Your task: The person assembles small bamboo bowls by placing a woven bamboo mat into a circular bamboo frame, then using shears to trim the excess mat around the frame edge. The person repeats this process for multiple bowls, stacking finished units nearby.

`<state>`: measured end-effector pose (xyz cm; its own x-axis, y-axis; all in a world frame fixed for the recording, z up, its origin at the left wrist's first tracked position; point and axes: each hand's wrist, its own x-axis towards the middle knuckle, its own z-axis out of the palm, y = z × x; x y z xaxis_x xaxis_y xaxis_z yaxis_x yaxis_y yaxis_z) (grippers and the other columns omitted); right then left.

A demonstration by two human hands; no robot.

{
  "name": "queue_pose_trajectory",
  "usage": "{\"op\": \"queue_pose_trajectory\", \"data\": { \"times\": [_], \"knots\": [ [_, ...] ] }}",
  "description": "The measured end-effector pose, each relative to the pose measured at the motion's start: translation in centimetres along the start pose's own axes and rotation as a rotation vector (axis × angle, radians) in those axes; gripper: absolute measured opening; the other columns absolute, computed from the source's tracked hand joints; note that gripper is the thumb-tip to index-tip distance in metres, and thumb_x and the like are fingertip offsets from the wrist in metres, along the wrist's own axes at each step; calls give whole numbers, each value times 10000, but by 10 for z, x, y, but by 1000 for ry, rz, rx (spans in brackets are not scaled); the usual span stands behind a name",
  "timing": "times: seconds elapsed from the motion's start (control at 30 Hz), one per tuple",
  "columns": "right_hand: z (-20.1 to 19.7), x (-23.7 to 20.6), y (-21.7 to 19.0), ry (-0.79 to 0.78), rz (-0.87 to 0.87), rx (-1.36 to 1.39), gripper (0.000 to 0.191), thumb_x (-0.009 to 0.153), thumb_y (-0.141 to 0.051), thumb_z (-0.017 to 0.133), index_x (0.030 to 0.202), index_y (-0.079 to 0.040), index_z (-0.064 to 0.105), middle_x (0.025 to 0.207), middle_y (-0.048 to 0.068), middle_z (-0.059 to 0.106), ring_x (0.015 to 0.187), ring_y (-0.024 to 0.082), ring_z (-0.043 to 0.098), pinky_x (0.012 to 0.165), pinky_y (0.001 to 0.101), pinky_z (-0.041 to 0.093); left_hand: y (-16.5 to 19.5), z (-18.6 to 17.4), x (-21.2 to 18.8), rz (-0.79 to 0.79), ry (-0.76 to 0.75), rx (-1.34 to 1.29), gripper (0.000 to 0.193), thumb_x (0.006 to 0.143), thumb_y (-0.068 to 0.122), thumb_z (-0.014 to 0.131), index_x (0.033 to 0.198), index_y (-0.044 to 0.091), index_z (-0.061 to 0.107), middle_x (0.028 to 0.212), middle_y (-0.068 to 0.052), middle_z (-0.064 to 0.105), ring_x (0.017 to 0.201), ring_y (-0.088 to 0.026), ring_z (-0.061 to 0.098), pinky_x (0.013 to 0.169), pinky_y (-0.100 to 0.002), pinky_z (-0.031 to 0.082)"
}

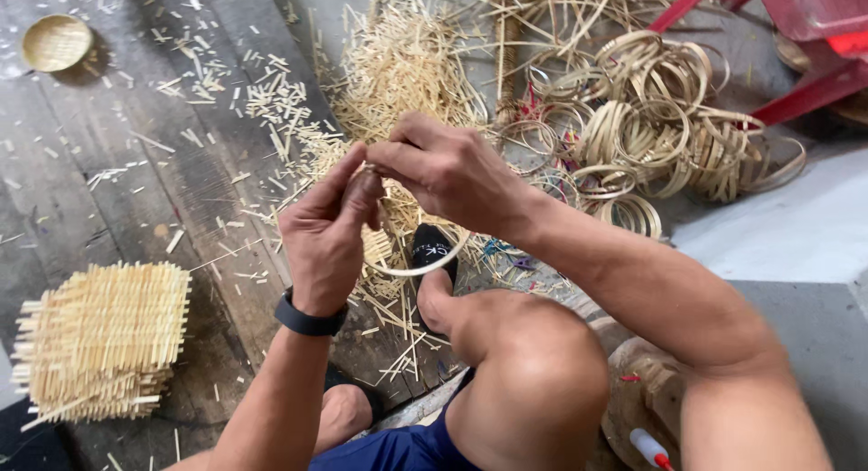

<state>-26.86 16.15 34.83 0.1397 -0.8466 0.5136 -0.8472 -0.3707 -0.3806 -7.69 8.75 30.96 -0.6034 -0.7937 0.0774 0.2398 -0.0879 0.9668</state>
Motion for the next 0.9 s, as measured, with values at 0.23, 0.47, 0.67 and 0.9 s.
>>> {"op": "queue_pose_trajectory", "data": {
  "times": [0.23, 0.47, 0.67, 0.9],
  "knots": [
    [4, 41, -36, -179, -23, 104, 183, 972, -169, 744, 890, -18, 681, 877, 98, 645, 705, 222, 659, 575, 342, 548, 23, -31, -21, -125, 124, -308, 206, 930, 216, 728, 995, 24, 694, 826, -80, 702, 632, -115, 621, 505, -244, 499],
    [35, 43, -80, -83, -345, -99, 104, 885, -133, 683, 906, -32, 668, 956, 71, 630, 920, 209, 641, 757, 362, 573, 31, -54, -12, -576, -140, -378, 646, 981, 759, 434, 635, 214, 473, 472, 97, 380, 337, -41, 337, 296, -226, 262],
    [48, 43, -92, -50, -290, -183, 111, 874, -123, 711, 922, -23, 702, 828, 56, 573, 806, 196, 581, 669, 341, 547, 29, -53, -28, -568, 28, -352, 719, 899, 820, 367, 528, 208, 427, 433, 80, 360, 329, -60, 313, 307, -249, 257],
    [57, 43, -75, -68, -125, -24, 96, 861, -148, 756, 834, -63, 720, 814, 63, 639, 771, 194, 630, 650, 323, 562, 6, -52, -27, -501, 20, -462, 617, 961, 705, 418, 594, 212, 472, 473, 85, 387, 369, -54, 345, 338, -234, 297]
  ]
}}
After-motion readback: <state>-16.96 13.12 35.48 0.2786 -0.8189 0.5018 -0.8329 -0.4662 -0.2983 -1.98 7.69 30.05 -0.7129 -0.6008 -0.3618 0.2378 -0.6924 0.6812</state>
